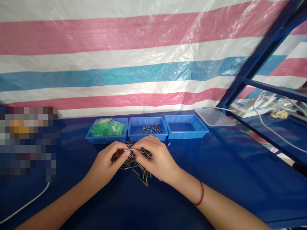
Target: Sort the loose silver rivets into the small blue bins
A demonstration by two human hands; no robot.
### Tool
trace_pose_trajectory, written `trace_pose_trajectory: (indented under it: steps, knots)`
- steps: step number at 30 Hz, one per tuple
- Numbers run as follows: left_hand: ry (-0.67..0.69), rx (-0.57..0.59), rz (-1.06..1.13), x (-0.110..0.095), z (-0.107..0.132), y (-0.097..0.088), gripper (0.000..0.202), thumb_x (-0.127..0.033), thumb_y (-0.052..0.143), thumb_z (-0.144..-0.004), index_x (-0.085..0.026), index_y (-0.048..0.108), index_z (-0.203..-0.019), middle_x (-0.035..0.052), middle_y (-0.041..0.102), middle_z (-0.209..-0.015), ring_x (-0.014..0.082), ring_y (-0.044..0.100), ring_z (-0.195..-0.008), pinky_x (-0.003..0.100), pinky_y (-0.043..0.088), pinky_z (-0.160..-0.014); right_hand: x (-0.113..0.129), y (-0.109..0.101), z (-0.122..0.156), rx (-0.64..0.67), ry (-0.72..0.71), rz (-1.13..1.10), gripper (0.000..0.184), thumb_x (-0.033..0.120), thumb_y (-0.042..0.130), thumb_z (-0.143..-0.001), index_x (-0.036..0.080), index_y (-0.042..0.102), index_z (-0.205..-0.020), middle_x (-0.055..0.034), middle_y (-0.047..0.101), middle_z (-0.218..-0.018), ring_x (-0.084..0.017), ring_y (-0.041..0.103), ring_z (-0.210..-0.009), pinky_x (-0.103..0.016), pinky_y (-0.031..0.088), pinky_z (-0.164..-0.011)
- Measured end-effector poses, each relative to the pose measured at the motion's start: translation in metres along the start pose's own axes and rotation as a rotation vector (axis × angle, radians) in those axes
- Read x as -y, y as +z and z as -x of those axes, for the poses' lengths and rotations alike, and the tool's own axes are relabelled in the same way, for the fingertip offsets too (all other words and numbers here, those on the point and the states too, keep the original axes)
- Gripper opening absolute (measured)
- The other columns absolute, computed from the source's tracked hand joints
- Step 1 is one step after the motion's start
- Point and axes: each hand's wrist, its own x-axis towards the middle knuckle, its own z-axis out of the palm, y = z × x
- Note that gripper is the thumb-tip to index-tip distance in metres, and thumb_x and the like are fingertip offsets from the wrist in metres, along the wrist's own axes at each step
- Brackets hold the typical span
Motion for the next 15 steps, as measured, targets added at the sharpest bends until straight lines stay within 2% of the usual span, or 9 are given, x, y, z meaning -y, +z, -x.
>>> trace_pose_trajectory:
  steps: [4,8,11,15]
  knots:
    - [0.007,-0.014,-0.017,0.0,0.001,-0.002,0.013,-0.03,0.048,-0.092,-0.02,0.057,-0.09,0.0005,0.062,-0.084,0.0138,0.058,-0.076,0.025,0.045,-0.074,-0.006,-0.002,0.0,0.036,-0.07,0.153,0.014,0.023,0.054,-0.089,0.022,0.067,-0.087,-0.0034,0.07,-0.084,-0.017,0.062,-0.077,-0.035,0.044,-0.074]
    - [0.007,0.009,-0.069,-0.001,0.0,-0.004,0.016,-0.031,0.048,-0.092,-0.021,0.057,-0.102,0.0018,0.062,-0.089,0.0151,0.058,-0.08,0.027,0.045,-0.076,-0.022,-0.008,-0.002,-0.082,-0.006,0.27,0.016,0.026,0.052,-0.09,0.021,0.067,-0.085,-0.004,0.07,-0.086,-0.019,0.062,-0.08,-0.035,0.042,-0.074]
    - [0.107,0.119,-0.139,-0.003,-0.001,-0.01,0.015,-0.027,0.047,-0.093,-0.021,0.06,-0.097,0.0021,0.063,-0.089,0.0162,0.056,-0.083,0.03,0.043,-0.079,-0.037,-0.017,-0.005,-0.209,0.077,0.434,0.018,0.03,0.052,-0.09,0.02,0.067,-0.084,-0.0052,0.07,-0.082,-0.021,0.059,-0.076,-0.037,0.04,-0.073]
    - [0.28,0.266,-0.251,-0.002,-0.002,-0.014,0.016,-0.025,0.05,-0.092,-0.022,0.064,-0.088,0.0029,0.061,-0.092,0.0186,0.05,-0.09,0.034,0.039,-0.084,-0.042,-0.025,-0.008,-0.255,0.085,0.527,0.023,0.034,0.052,-0.09,0.019,0.067,-0.08,-0.005,0.067,-0.075,-0.02,0.054,-0.069,-0.037,0.039,-0.073]
